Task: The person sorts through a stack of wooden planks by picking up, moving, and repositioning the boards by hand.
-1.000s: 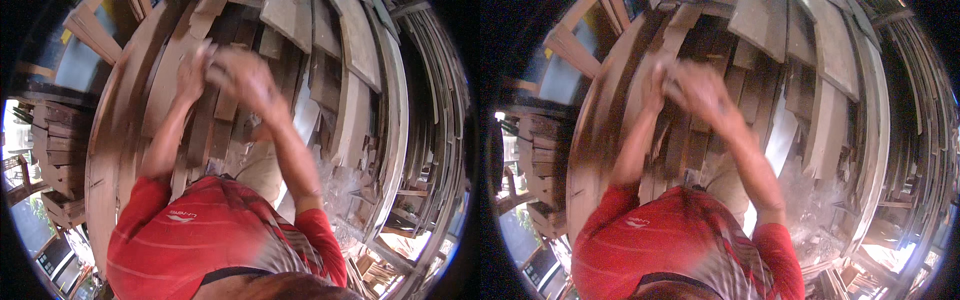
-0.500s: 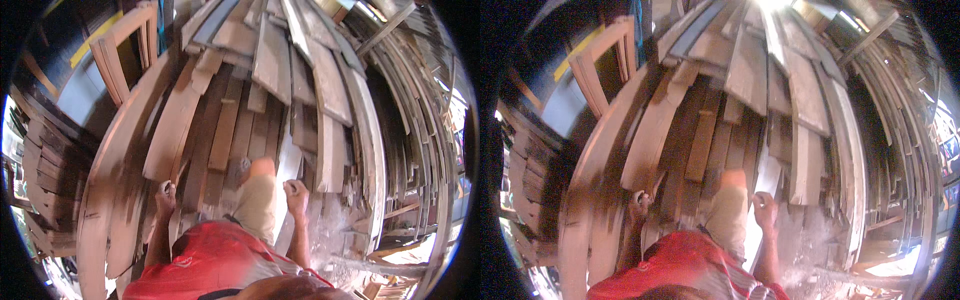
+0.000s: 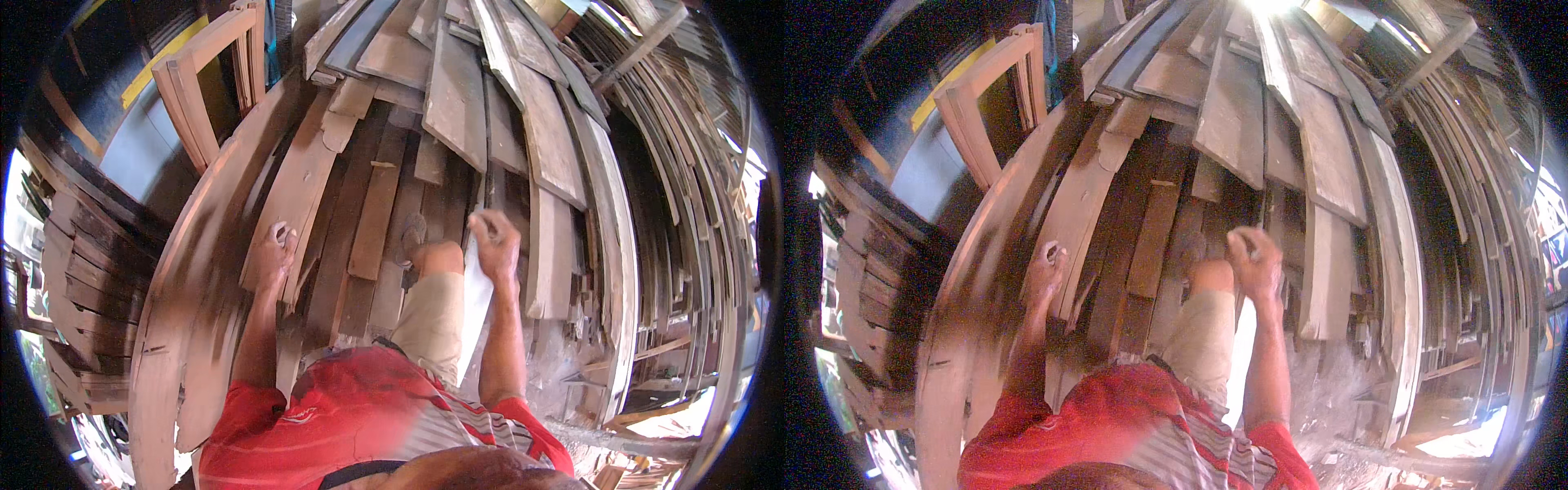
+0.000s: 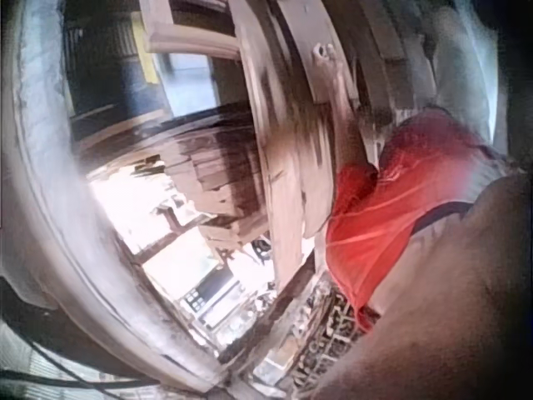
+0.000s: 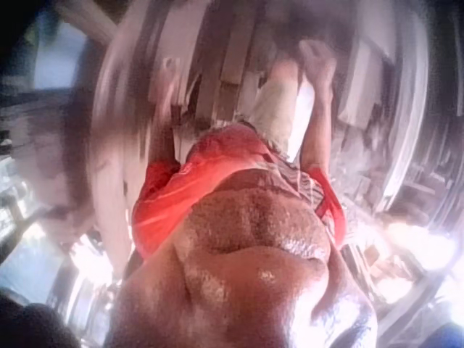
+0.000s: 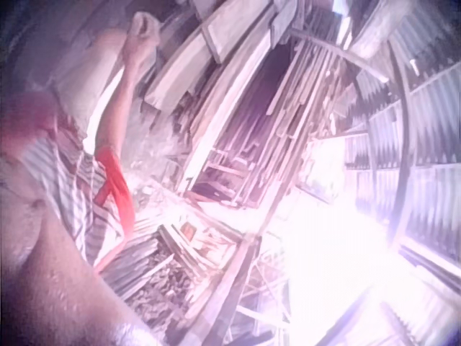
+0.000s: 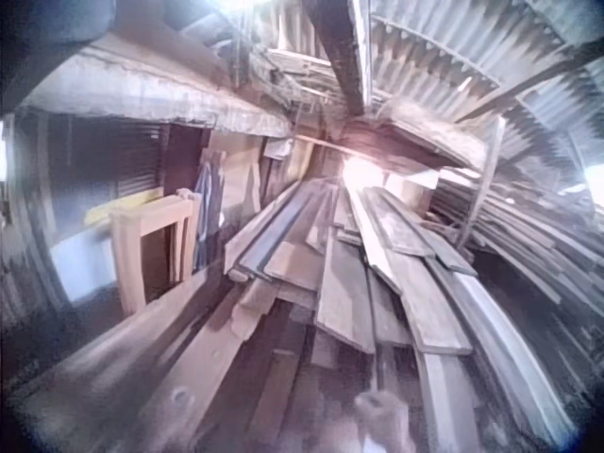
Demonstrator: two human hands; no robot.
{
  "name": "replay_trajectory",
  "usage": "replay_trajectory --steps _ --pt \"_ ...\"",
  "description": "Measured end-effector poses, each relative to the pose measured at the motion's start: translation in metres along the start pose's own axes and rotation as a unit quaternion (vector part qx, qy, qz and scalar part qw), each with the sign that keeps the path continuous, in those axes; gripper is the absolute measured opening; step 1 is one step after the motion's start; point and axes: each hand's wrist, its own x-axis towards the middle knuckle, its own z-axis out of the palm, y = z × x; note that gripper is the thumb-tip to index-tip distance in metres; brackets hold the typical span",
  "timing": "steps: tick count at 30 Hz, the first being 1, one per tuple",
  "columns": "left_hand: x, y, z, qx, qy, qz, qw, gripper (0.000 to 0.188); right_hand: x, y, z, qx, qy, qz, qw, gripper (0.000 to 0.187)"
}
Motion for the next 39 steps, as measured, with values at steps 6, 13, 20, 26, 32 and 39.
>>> replay_trajectory --steps 6,13,20,26,32,39 --pt "0.121 -0.075 0.067 0.158 0.044 -0.003 0.986 0.056 0.191 0.056 0.036 -0.005 0.16 -0.011 0.987 0.027" --pt "0.227 -0.136 0.146 0.261 0.185 0.009 0.947 0.065 0.403 0.161 0.068 -0.186 0.308 -0.093 0.928 0.037" --pt "0.218 -0.101 0.197 0.287 0.17 0.059 0.941 0.063 0.499 0.235 0.068 -0.322 0.251 -0.153 0.9 0.04" --pt "0.218 -0.137 0.188 0.376 0.229 0.02 0.898 0.064 0.52 0.226 0.121 -0.397 0.248 0.021 0.884 0.053" --pt "0.228 -0.138 0.216 0.296 0.229 0.045 0.926 0.061 0.628 0.259 0.097 -0.356 0.193 -0.013 0.914 0.066" --pt "0.225 -0.125 0.195 0.297 0.249 0.047 0.921 0.059 0.621 0.199 0.193 -0.282 0.036 -0.261 0.923 0.044"
